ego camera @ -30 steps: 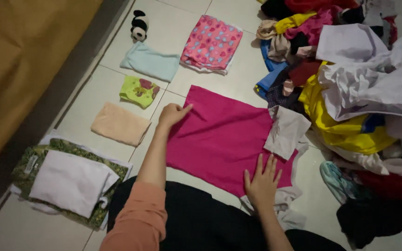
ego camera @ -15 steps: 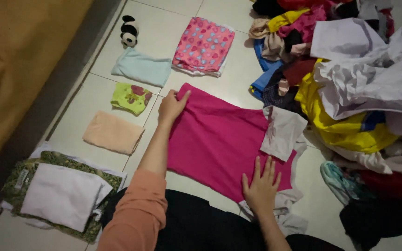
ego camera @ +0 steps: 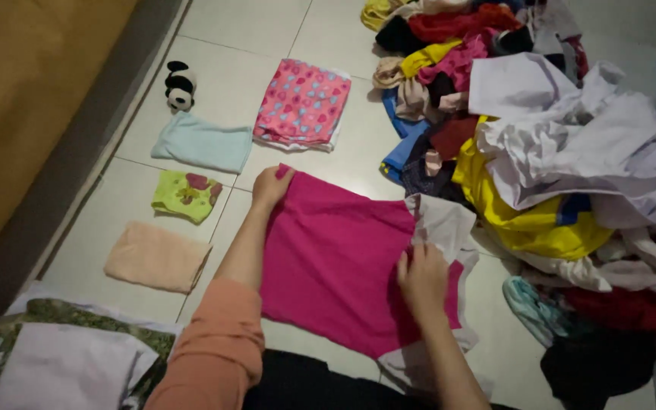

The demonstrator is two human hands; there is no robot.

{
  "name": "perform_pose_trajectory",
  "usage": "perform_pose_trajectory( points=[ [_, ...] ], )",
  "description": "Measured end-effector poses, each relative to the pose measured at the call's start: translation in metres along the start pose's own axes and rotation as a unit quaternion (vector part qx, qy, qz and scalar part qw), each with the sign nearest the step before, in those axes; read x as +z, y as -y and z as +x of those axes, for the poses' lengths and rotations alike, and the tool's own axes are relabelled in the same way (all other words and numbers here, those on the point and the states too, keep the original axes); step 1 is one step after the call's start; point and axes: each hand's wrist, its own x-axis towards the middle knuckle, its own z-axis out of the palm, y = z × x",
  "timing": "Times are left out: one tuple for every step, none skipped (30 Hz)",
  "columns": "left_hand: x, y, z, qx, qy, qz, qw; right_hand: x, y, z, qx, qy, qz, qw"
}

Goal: The person sits on the floor and folds a pink short-sleeved shirt, then a yellow long-sleeved shirt. Each garment is smoothed, folded into a compact rectangle, and placed in a neat stack beside other folded items.

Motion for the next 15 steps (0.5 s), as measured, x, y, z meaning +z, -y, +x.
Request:
perform_pose_trajectory(
  points=[
    [-0.001, -0.002, -0.004, -0.013, 0.005, -0.011, 1.000, 0.010, -0.003, 0.018, -0.041, -0.034, 0.056, 0.997],
    [-0.001, -0.004, -0.007, -0.025, 0.007, -0.022, 0.999, 0.022, -0.002, 0.033, -0.097, -0.037, 0.081, 0.991],
    [-0.002, -0.006, -0.008, -0.037, 0.009, -0.034, 0.999, 0.034, 0.002, 0.047, -0.152, -0.040, 0.107, 0.982],
    [-0.004, -0.006, -0.008, -0.025, -0.004, -0.044, 0.999, 0.045, 0.007, 0.052, -0.205, -0.039, 0.134, 0.969],
    [-0.004, -0.006, -0.007, -0.013, -0.017, -0.055, 0.998, 0.053, 0.011, 0.055, -0.180, -0.040, 0.083, 0.979],
    [-0.006, -0.006, -0.004, 0.001, -0.029, -0.065, 0.997, 0.058, 0.016, 0.057, -0.155, -0.041, 0.032, 0.987],
    [-0.009, -0.005, -0.001, -0.018, -0.042, -0.068, 0.997, 0.062, 0.021, 0.060, -0.129, -0.042, -0.019, 0.991],
    [-0.012, -0.005, -0.001, -0.038, -0.056, -0.071, 0.995, 0.060, 0.022, 0.058, -0.111, -0.051, -0.038, 0.992],
    [-0.016, -0.006, -0.001, -0.057, -0.069, -0.074, 0.993, 0.055, 0.021, 0.054, -0.093, -0.060, -0.058, 0.992],
    [-0.018, -0.008, -0.003, -0.088, -0.070, -0.064, 0.992, 0.051, 0.022, 0.051, -0.074, -0.070, -0.077, 0.992],
    [-0.016, -0.012, -0.008, -0.118, -0.071, -0.053, 0.989, 0.046, 0.023, 0.052, -0.052, -0.030, -0.091, 0.994],
    [-0.014, -0.015, -0.012, -0.148, -0.072, -0.042, 0.985, 0.042, 0.022, 0.053, -0.028, 0.009, -0.104, 0.994],
    [-0.013, -0.016, -0.012, -0.136, -0.076, -0.029, 0.987, 0.039, 0.021, 0.055, -0.004, 0.048, -0.118, 0.992],
    [-0.011, -0.014, -0.017, -0.126, -0.077, -0.013, 0.989, 0.038, 0.017, 0.055, -0.011, 0.057, -0.122, 0.991],
    [-0.009, -0.010, -0.022, -0.116, -0.078, 0.003, 0.990, 0.037, 0.009, 0.056, -0.018, 0.066, -0.126, 0.990]
  ],
)
